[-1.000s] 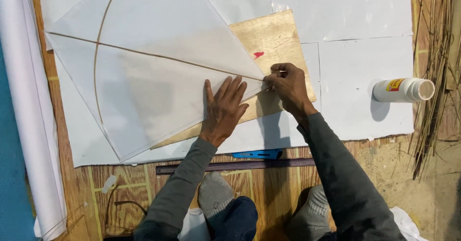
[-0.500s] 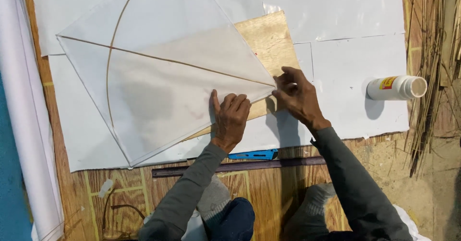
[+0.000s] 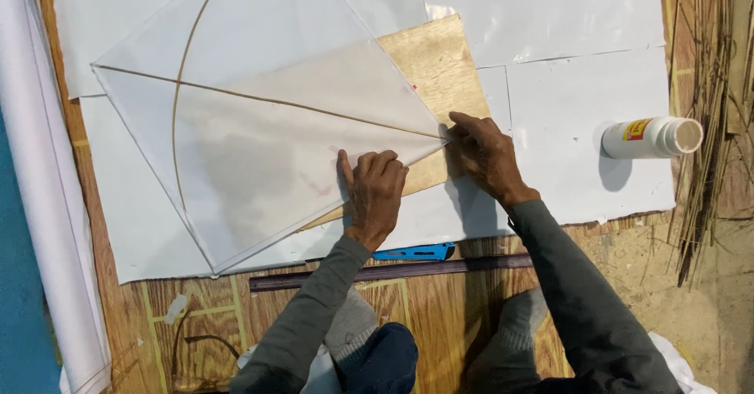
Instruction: The person assembles a white kite by applying glue to the edges of the kite paper and pressing it onto a wooden frame. They smooth the paper along the frame edges and lift the kite to inspect the assembly.
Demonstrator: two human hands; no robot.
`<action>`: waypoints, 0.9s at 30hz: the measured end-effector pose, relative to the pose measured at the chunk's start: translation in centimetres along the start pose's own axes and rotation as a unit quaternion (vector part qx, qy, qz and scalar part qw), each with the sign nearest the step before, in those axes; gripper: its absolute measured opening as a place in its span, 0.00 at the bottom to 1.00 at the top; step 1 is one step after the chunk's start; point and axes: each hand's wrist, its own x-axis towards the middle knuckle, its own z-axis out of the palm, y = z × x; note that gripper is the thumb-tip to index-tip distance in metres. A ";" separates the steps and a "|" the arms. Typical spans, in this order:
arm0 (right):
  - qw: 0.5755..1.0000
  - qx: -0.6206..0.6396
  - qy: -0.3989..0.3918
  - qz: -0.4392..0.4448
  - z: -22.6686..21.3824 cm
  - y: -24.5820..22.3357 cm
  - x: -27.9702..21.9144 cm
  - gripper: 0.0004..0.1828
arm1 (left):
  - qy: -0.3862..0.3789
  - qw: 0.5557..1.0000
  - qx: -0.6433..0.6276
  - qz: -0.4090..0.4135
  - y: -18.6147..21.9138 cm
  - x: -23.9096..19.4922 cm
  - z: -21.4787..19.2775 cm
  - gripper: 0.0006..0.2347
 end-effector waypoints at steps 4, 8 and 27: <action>1.000 0.002 0.000 0.015 0.1 -0.1 0.7 0.23 | 0.000 1.000 0.002 -0.020 0.2 -0.1 0.1 0.05; 0.997 0.031 -0.019 0.065 -0.1 0.0 1.1 0.24 | 0.001 0.999 0.016 -0.034 0.7 0.1 0.0 0.07; 0.999 0.026 -0.018 -0.019 -0.2 0.4 0.2 0.27 | -0.019 0.998 0.041 0.052 0.6 1.2 0.5 0.04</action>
